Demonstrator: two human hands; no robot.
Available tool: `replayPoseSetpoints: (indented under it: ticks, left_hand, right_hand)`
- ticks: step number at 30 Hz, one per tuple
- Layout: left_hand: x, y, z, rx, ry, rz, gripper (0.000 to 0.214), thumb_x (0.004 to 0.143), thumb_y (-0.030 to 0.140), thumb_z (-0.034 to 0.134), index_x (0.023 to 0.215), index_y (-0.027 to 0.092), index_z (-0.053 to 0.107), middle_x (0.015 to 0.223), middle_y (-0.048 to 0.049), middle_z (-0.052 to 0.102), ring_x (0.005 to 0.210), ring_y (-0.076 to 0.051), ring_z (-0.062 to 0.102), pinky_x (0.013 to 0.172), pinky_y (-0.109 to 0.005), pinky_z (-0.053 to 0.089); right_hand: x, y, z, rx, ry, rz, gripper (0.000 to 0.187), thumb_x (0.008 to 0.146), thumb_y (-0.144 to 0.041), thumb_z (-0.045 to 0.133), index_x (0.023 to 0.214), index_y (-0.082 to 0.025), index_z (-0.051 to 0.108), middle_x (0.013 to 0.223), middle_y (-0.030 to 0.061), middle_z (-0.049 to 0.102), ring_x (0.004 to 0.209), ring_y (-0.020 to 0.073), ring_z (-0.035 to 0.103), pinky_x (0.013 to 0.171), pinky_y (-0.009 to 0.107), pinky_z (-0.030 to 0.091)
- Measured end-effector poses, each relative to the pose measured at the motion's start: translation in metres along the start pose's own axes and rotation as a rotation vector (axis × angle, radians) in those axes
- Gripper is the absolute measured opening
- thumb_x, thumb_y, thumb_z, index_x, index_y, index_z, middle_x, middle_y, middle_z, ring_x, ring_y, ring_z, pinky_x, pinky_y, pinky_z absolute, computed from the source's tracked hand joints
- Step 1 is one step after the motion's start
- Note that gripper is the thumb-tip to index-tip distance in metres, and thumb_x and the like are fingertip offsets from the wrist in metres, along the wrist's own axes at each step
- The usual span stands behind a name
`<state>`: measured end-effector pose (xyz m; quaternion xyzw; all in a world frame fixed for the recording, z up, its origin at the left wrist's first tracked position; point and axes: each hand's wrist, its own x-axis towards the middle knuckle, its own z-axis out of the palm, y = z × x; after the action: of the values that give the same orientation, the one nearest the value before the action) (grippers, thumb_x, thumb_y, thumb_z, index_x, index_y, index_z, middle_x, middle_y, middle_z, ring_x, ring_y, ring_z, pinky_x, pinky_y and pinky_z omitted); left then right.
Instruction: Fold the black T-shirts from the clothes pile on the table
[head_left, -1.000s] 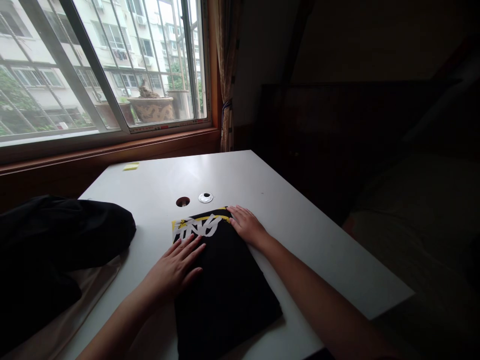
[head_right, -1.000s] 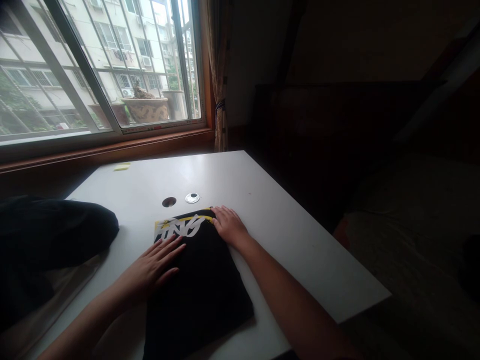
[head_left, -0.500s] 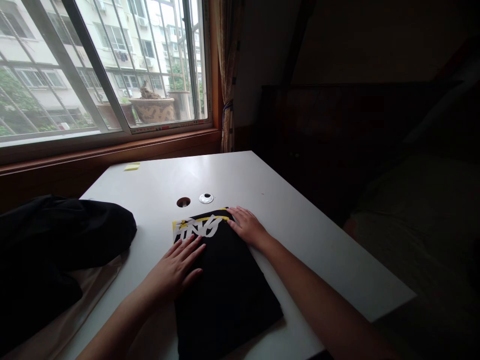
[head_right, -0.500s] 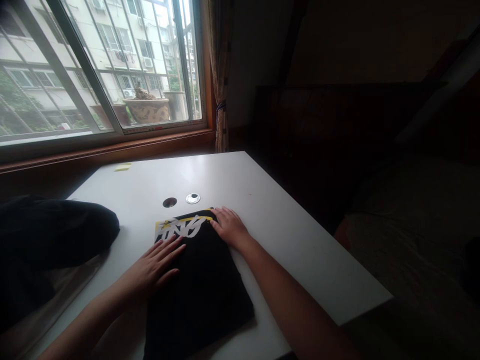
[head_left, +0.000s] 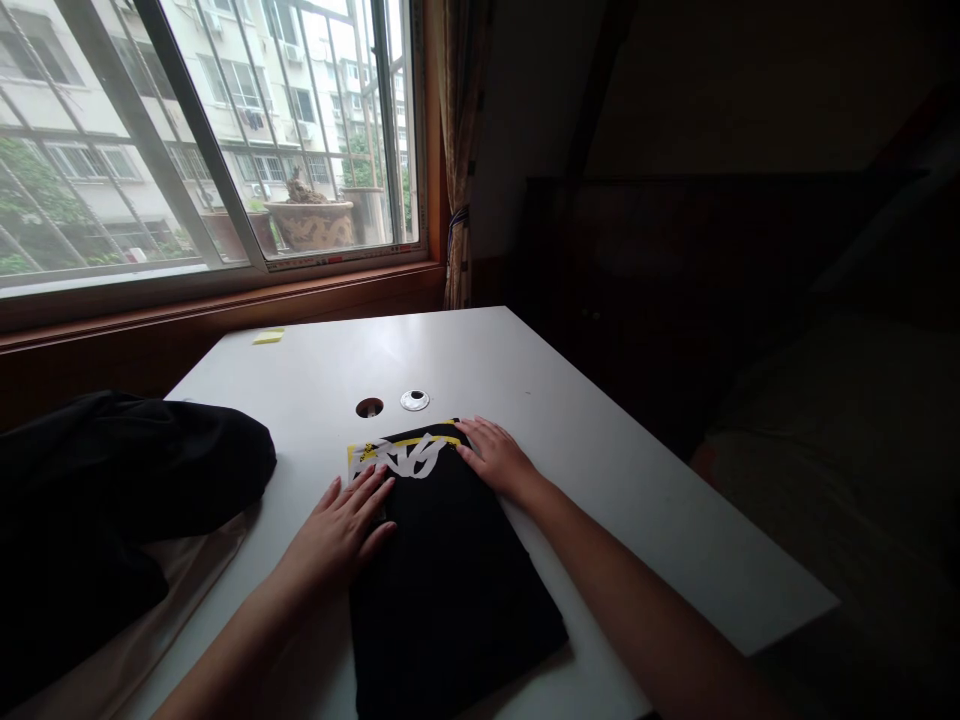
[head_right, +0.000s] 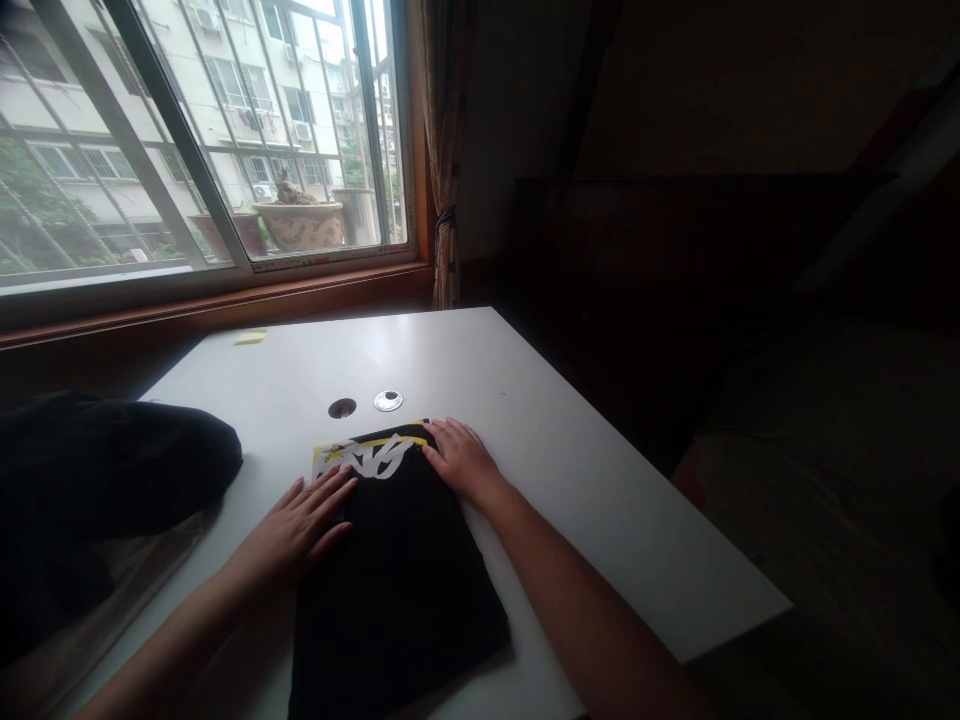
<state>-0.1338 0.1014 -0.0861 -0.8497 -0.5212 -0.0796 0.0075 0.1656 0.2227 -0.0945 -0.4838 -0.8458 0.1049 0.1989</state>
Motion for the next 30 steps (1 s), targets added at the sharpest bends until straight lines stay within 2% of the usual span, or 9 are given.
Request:
replayPoseSetpoints:
  ticks: [4,10,14,22,30]
  left_hand:
    - [0.000,-0.007,0.000,0.086,-0.021,-0.128,0.059,0.104,0.050,0.042,0.156,0.023,0.034,0.161,-0.0079,0.029,0.149,-0.030,0.028,0.121,-0.061,0.022]
    - [-0.001,-0.022,0.002,0.133,-0.011,-0.270,0.057,0.106,0.047,0.035,0.154,0.018,0.039,0.160,-0.0102,0.032,0.150,-0.032,0.024,0.116,-0.059,0.033]
    - [-0.002,-0.027,0.005,0.092,0.027,-0.281,0.056,0.105,0.047,0.035,0.153,0.020,0.041,0.160,-0.0105,0.035,0.150,-0.033,0.025,0.115,-0.059,0.034]
    - [-0.003,-0.027,0.007,0.097,0.012,-0.296,0.056,0.105,0.047,0.034,0.153,0.020,0.041,0.159,-0.0088,0.035,0.148,-0.032,0.030,0.116,-0.057,0.033]
    - [-0.003,-0.027,-0.001,0.120,0.011,-0.286,0.051,0.104,0.034,0.031,0.152,0.022,0.044,0.157,-0.0032,0.040,0.146,-0.030,0.036,0.115,-0.052,0.038]
  right_hand:
    - [0.000,0.000,0.000,0.001,-0.006,0.002,0.053,0.103,-0.049,0.040,0.149,-0.025,0.048,0.153,0.0035,0.050,0.146,0.0249,0.037,0.121,0.045,0.026]
    - [0.001,0.001,0.000,0.005,-0.010,-0.001,0.054,0.102,-0.050,0.039,0.149,-0.025,0.048,0.154,0.0040,0.049,0.146,0.0261,0.037,0.121,0.047,0.027]
    - [0.001,0.002,0.001,-0.001,-0.011,0.000,0.054,0.102,-0.050,0.039,0.149,-0.026,0.048,0.153,0.0047,0.050,0.146,0.0260,0.037,0.121,0.048,0.028]
    - [0.002,0.002,0.001,-0.005,-0.016,-0.007,0.053,0.102,-0.050,0.039,0.149,-0.026,0.048,0.153,0.0039,0.050,0.146,0.0257,0.037,0.121,0.047,0.027]
    - [0.001,0.001,0.000,-0.007,-0.011,-0.002,0.053,0.102,-0.049,0.039,0.149,-0.025,0.048,0.153,0.0038,0.050,0.145,0.0262,0.038,0.121,0.047,0.027]
